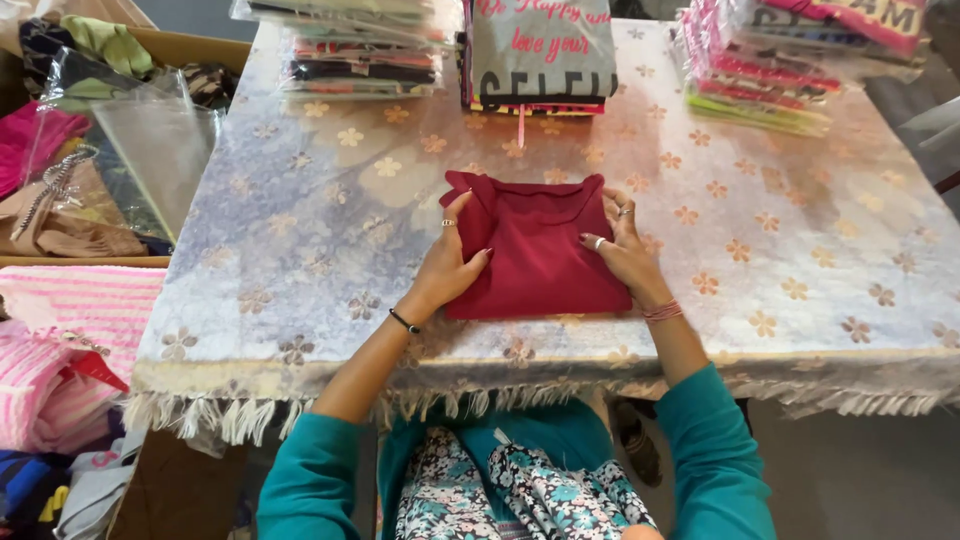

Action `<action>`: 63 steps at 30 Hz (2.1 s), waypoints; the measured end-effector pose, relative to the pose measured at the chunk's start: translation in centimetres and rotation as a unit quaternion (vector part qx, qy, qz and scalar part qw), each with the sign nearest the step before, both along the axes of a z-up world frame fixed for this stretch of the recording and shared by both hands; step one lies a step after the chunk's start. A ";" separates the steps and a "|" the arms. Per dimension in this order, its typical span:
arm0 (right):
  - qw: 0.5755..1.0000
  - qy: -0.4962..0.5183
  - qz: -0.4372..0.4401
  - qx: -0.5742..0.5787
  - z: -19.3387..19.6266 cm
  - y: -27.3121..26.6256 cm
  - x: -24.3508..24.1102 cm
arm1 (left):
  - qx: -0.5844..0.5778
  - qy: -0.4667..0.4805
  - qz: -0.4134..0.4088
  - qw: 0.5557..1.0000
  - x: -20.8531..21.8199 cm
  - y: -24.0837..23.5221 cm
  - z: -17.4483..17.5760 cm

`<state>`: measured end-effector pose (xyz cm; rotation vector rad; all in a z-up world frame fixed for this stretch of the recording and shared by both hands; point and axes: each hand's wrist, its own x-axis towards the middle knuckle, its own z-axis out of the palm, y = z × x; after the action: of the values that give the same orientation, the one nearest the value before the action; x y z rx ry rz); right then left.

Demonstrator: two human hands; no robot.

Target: The person folds a red long-sleeved shirt, a blue and black striped shirt, and a grey t-shirt on a table covered with a floral tablecloth. Each shirt is smoothed, folded into a compact rectangle, and stacked on top of the others.

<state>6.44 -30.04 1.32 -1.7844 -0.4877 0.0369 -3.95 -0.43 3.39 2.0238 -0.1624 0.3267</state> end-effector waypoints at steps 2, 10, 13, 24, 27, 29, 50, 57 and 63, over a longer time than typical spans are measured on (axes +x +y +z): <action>1.000 -0.003 0.006 -0.003 0.8 -0.2 -1.0 | -0.002 -0.022 -0.012 1.000 0.0 0.4 -0.8; 0.996 0.048 0.041 -0.062 5.9 -0.6 -5.0 | 0.023 -0.089 -0.141 0.986 0.7 0.4 0.4; 0.991 0.018 0.025 -0.131 6.9 -1.0 -4.8 | 0.016 -0.039 -0.135 0.990 1.2 0.1 2.3; 0.974 -0.218 -0.059 -0.023 19.1 -0.9 12.8 | 0.012 -0.310 -0.143 0.940 19.1 0.5 16.7; 0.973 -0.219 -0.005 0.065 20.8 0.8 23.0 | 0.021 -0.359 -0.107 0.927 28.7 1.7 18.3; 0.972 -0.227 0.005 0.067 18.1 2.3 30.4 | 0.023 -0.299 -0.004 0.954 33.2 2.1 16.7; 0.954 -0.033 -0.128 0.269 -13.8 -2.0 46.3 | 0.103 -0.238 0.209 0.943 34.6 1.7 -0.4; 0.904 -0.365 -0.206 -0.083 -7.8 1.7 39.3 | -0.001 -0.208 0.157 0.965 33.0 2.1 -0.9; 0.958 -0.158 -0.237 -0.032 -5.3 2.3 33.6 | 0.075 -0.139 0.183 0.970 30.5 2.3 -3.2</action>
<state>40.06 -27.73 -4.03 -1.9401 -0.2721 -0.5792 26.59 1.83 0.21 2.1467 0.0170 0.8550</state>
